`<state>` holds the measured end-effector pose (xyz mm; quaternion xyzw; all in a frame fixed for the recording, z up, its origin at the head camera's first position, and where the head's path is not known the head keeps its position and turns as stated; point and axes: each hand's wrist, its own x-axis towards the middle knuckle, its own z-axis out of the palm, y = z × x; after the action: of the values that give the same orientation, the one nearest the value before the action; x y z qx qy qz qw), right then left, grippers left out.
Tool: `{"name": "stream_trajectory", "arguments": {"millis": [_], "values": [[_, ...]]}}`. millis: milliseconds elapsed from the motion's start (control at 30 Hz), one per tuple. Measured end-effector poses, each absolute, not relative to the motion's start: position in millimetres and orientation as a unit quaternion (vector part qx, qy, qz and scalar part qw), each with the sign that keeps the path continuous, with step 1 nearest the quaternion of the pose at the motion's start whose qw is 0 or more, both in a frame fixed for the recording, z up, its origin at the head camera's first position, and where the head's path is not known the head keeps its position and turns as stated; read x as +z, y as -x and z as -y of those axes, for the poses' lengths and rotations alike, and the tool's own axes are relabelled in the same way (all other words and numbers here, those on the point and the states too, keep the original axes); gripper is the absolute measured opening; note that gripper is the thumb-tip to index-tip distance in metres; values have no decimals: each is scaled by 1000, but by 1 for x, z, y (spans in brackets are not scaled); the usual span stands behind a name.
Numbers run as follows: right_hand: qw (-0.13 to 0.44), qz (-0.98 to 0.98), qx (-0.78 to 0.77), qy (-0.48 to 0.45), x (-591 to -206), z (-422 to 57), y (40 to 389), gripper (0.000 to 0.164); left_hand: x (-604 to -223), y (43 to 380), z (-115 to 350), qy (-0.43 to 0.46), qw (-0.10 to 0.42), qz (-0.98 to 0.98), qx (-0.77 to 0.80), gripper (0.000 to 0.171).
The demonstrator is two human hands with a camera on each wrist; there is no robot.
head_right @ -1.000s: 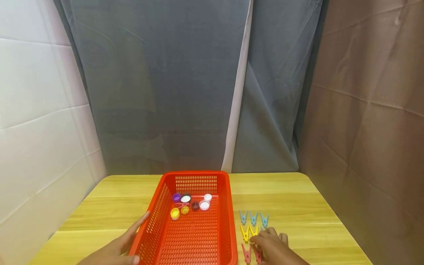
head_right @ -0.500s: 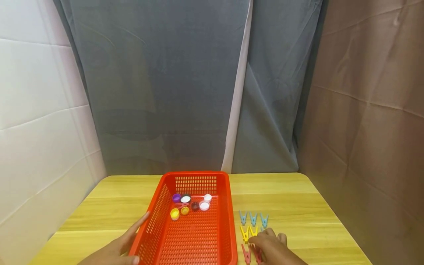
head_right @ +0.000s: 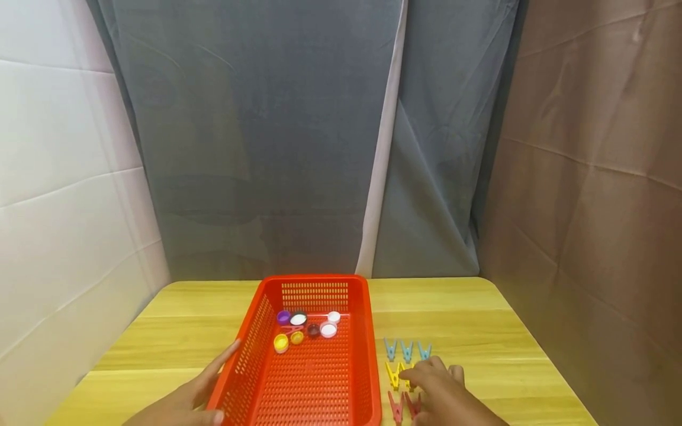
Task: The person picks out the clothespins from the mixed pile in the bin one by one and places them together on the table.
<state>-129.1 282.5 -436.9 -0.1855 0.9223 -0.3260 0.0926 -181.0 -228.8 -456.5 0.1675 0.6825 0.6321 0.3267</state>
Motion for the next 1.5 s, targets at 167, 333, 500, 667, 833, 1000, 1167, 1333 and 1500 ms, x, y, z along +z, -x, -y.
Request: {"name": "stream_trajectory", "arguments": {"millis": [167, 333, 500, 667, 833, 1000, 1167, 1333, 1500], "values": [[118, -903, -379, 162, -418, -285, 123, 63, -453, 181, 225, -161, 333, -674, 639, 106], [17, -938, -262, 227, -403, -276, 130, 60, -451, 181, 224, -169, 340, -662, 646, 105], [-28, -948, -199, 248, -380, -262, 139, 65, -451, 184, 225, -185, 340, -662, 641, 107], [-26, -945, -205, 252, -354, -248, 150, 63, -450, 185, 227, -184, 344, -663, 639, 107], [-54, -937, -226, 262, -329, -238, 167, 59, -450, 184, 228, -192, 346, -659, 640, 105], [-98, -915, -277, 278, -312, -227, 188, 51, -450, 183, 226, -191, 344, -657, 643, 106], [-122, -888, -331, 295, -306, -207, 211, 40, -450, 182, 225, -170, 339, -667, 641, 107], [-126, -881, -338, 305, -304, -184, 232, 35, -452, 182, 226, -155, 332, -682, 633, 107], [-112, -882, -347, 300, -303, -163, 252, 32, -453, 182, 227, -161, 328, -689, 625, 107]]}}
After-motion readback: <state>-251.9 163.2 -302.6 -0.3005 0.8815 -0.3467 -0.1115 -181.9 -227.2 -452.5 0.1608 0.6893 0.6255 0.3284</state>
